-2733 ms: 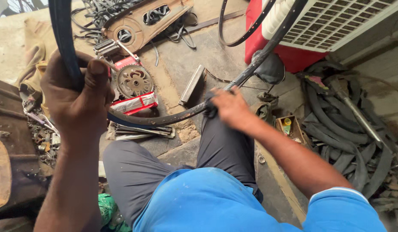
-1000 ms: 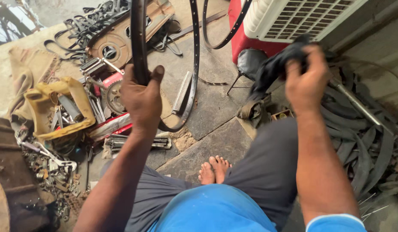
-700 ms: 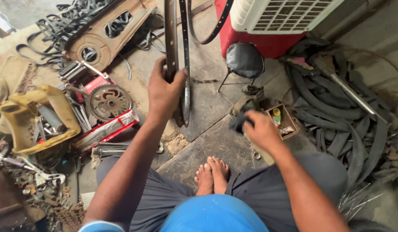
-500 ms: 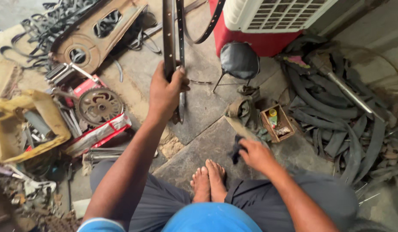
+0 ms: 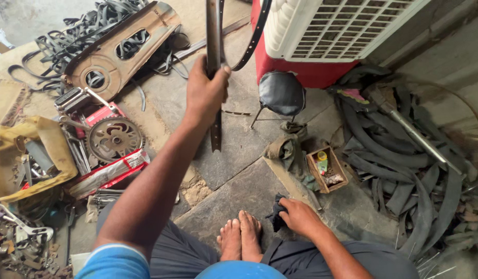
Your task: The person sits on the floor and cleans a bicycle tire using a dark cloth. They wipe the tire's surface repeatedly, rotating it to cover different sections, and inspect the tire by holding it up.
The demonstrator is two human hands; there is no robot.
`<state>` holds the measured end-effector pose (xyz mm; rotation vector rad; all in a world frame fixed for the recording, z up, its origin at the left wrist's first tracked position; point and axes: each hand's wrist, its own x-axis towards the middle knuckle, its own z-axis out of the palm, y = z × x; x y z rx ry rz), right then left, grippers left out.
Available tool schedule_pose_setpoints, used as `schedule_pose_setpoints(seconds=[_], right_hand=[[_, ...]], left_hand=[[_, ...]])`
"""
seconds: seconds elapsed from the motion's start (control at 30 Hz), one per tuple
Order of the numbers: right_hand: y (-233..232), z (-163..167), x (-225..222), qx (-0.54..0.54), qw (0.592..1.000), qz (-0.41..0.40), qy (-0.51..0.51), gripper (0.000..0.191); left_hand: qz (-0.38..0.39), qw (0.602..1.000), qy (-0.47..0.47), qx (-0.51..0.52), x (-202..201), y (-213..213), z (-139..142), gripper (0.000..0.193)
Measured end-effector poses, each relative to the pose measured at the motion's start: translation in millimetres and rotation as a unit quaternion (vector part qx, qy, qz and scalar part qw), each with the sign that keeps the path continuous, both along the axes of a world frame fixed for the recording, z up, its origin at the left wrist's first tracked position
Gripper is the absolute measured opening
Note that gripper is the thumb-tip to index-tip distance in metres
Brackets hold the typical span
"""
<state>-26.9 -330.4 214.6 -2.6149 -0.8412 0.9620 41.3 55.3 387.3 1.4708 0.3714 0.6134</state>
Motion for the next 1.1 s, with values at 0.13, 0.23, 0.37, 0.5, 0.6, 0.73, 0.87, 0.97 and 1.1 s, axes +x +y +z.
schedule_pose_setpoints(seconds=[0.13,0.23,0.37,0.5,0.6,0.73,0.87,0.97,1.1], right_hand=[[-5,-1,4,0.051,0.998,0.004,-0.028,0.03],[-8,-12,8,0.045,0.999,-0.001,-0.027,0.031],[-13,-33,10,0.059,0.998,0.009,-0.031,0.03],[-19,-48,4,0.037,0.998,0.012,-0.044,0.029],[-22,-51,-2,0.044,0.998,0.016,-0.051,0.029],[-18,-43,-8,0.008,0.998,0.009,-0.055,0.029],[-9,-31,-13,-0.002,0.999,0.004,-0.046,0.028],[-1,-24,-17,-0.015,0.999,0.006,-0.035,0.027],[6,-17,-20,-0.016,0.999,0.009,-0.039,0.027]], left_hand=[[0.015,1.0,0.005,-0.016,36,-4,2,0.025],[0.038,0.999,0.021,-0.006,48,-37,-9,0.041],[0.038,0.995,0.004,0.093,40,-101,-36,0.039],[-0.006,0.993,0.073,0.092,31,-146,-60,0.031],[-0.018,0.994,0.083,0.072,31,-160,-69,0.026],[-0.01,0.993,0.088,0.078,35,-164,-70,0.028],[-0.005,0.993,0.091,0.07,35,-162,-70,0.029],[-0.016,0.995,0.079,0.061,34,-160,-73,0.026],[-0.027,0.995,0.079,0.057,32,-155,-77,0.024]])
